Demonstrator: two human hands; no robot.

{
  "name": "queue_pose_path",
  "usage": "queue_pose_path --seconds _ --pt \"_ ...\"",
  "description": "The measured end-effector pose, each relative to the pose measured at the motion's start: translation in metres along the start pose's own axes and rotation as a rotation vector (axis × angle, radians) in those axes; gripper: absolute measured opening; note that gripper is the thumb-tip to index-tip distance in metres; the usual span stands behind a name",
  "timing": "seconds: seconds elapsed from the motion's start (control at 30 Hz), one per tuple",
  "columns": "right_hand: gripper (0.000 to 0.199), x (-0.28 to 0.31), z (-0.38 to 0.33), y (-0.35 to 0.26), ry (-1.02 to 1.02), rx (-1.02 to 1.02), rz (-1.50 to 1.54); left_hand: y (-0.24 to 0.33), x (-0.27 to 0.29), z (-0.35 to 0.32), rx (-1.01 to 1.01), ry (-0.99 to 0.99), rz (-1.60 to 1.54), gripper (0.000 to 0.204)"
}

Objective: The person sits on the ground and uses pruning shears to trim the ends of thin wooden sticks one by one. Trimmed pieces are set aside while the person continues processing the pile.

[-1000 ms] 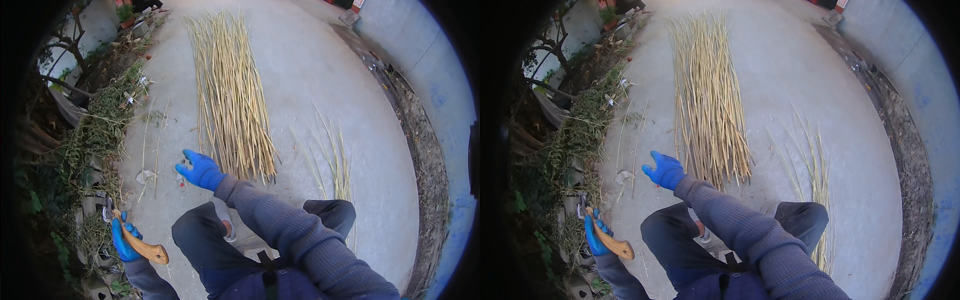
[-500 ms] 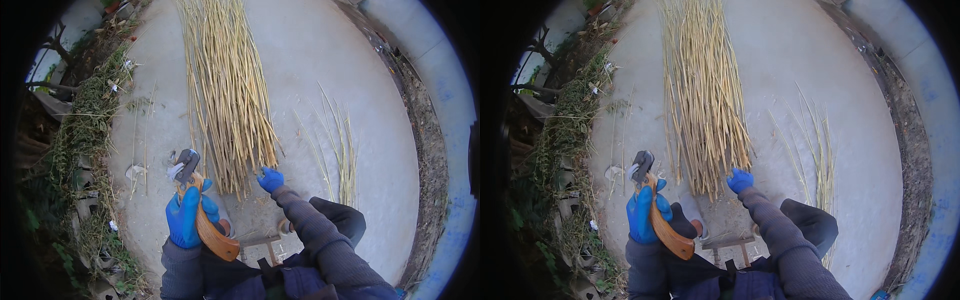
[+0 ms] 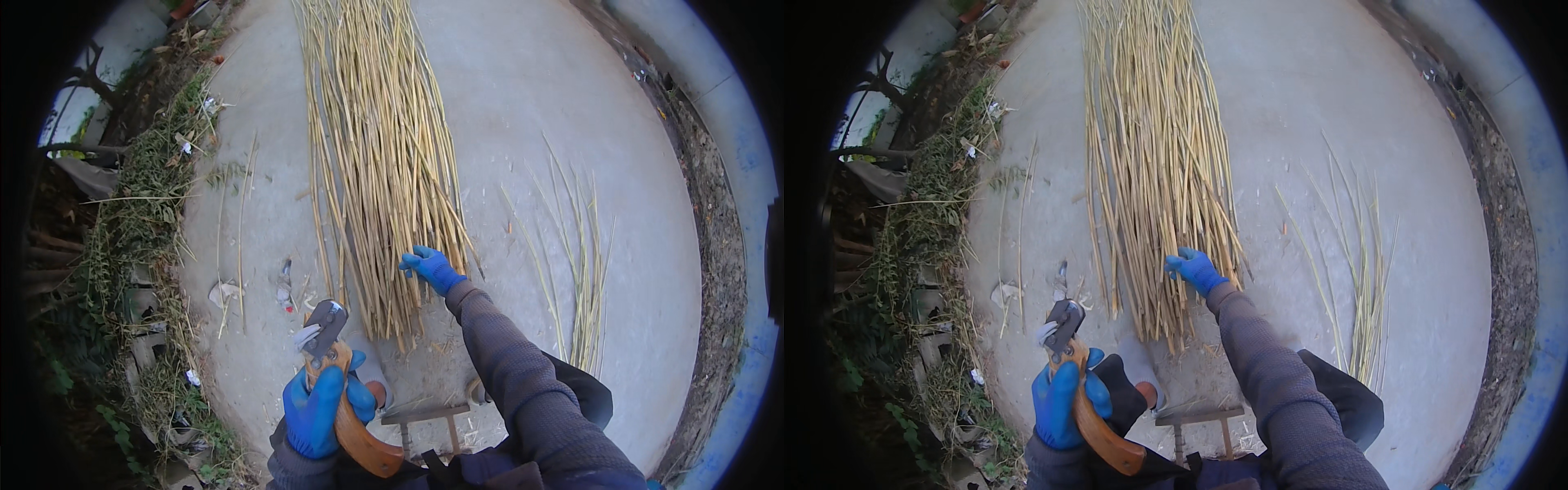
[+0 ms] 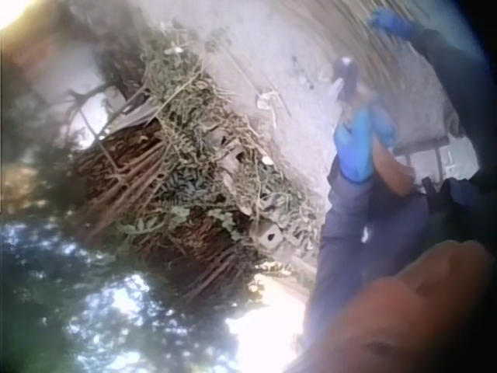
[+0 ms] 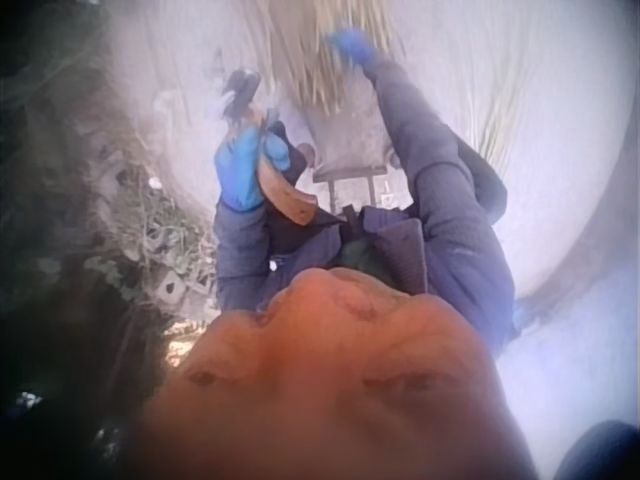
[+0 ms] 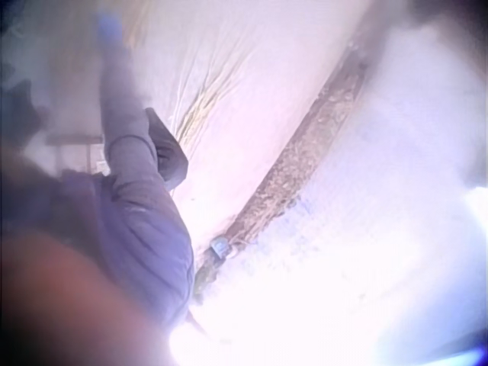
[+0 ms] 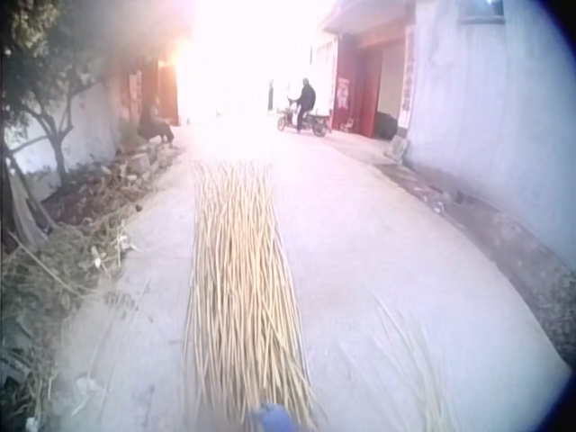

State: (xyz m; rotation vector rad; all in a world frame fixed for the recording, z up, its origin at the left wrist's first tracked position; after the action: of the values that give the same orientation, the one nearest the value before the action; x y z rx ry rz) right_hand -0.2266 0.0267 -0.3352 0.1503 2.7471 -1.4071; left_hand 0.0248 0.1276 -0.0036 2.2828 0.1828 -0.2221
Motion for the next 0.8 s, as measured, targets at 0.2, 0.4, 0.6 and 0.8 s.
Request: queue_pose_path --seconds 0.2,0.4,0.6,0.8 --pt "0.043 0.012 -0.048 -0.121 0.084 0.269 0.308 -0.006 -0.004 0.001 -0.076 0.039 0.081 0.049" --pt "0.038 0.033 -0.188 -0.203 -0.014 0.542 0.056 -0.008 0.005 0.009 -0.148 0.015 0.013 0.046" --pt "0.04 0.028 -0.333 -0.212 0.043 0.491 -0.024 -0.017 0.005 0.02 -0.296 -0.005 -0.07 0.043" --pt "0.04 0.015 -0.427 -0.182 0.077 0.461 -0.009 -0.031 -0.003 0.012 -0.314 -0.051 0.03 0.04"
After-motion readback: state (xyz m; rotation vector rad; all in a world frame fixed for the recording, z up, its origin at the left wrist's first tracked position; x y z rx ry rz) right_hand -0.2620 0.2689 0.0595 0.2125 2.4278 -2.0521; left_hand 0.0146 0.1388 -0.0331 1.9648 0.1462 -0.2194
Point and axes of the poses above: each hand's wrist, its own z-axis towards the middle knuckle, its own x-axis out of the back of the hand, y = z × x, the point moved 2 cm from there along z, towards the middle knuckle, and after that the axes turned 6 degrees about y, right-handed, at the moved point
